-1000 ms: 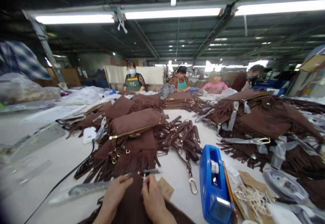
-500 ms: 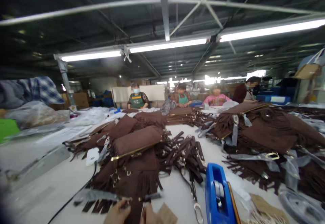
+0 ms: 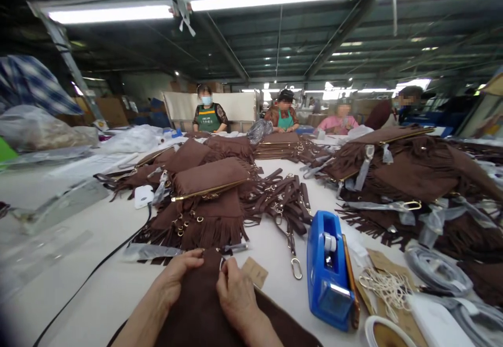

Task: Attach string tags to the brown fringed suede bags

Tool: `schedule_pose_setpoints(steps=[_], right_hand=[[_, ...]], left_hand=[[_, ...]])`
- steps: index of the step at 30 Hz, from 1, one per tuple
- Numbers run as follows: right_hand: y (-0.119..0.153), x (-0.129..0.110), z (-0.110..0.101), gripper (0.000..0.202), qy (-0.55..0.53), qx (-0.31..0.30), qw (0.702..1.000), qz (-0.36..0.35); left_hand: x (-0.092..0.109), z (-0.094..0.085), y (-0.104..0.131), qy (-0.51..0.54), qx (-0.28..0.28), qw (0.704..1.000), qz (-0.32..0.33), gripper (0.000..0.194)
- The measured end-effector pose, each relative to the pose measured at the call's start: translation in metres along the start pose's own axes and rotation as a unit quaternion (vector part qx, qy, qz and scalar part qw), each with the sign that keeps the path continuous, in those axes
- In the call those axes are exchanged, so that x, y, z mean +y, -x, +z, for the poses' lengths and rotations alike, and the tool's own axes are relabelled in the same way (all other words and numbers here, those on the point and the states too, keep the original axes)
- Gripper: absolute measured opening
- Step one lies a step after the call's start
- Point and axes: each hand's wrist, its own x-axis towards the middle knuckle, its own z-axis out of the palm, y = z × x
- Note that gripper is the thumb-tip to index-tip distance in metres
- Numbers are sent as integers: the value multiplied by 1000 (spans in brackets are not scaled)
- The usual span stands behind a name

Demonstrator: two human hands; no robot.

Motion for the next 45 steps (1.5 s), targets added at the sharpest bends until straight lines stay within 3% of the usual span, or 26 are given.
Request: schedule_pose_setpoints(steps=[6,11,15,19,23,26,28,30,32,38,43,45], right_hand=[[2,1,-2,12,-18,16,1000,17],[1,-3,-4,13,28,11,999,23],[1,-3,-4,13,69,0,997,34],[1,2,-1,12,56,0,998,38],[1,6,2,13,49,9,998,40],[0,6,2,13,47,4,998,46],[0,4,1,13,43,-7,998,48],[-1,2,-1,13,41,-15,998,48],[-1,1,-2,13,43,-15,998,47],[0,-1,-4,13,38,-25,998,46],[-1,-1,-3,13,31,-28,998,54],[-1,0,-2,13,24,-23,998,52]], left_hand=[[-19,2,4,19,54,994,89,36],[-29,4,6,-46,85,989,113,50],[-22,3,2,-174,117,967,141,29],[-11,-4,7,-335,171,913,157,16],[-4,-10,31,-455,211,852,152,20],[3,-8,45,-568,270,747,215,17],[6,-3,45,-591,253,705,300,18],[6,4,38,-559,176,733,346,20],[0,10,27,-533,113,772,327,18],[-19,12,16,-463,123,846,232,18],[-8,11,10,-286,98,948,101,15],[-4,14,7,-194,92,975,60,13]])
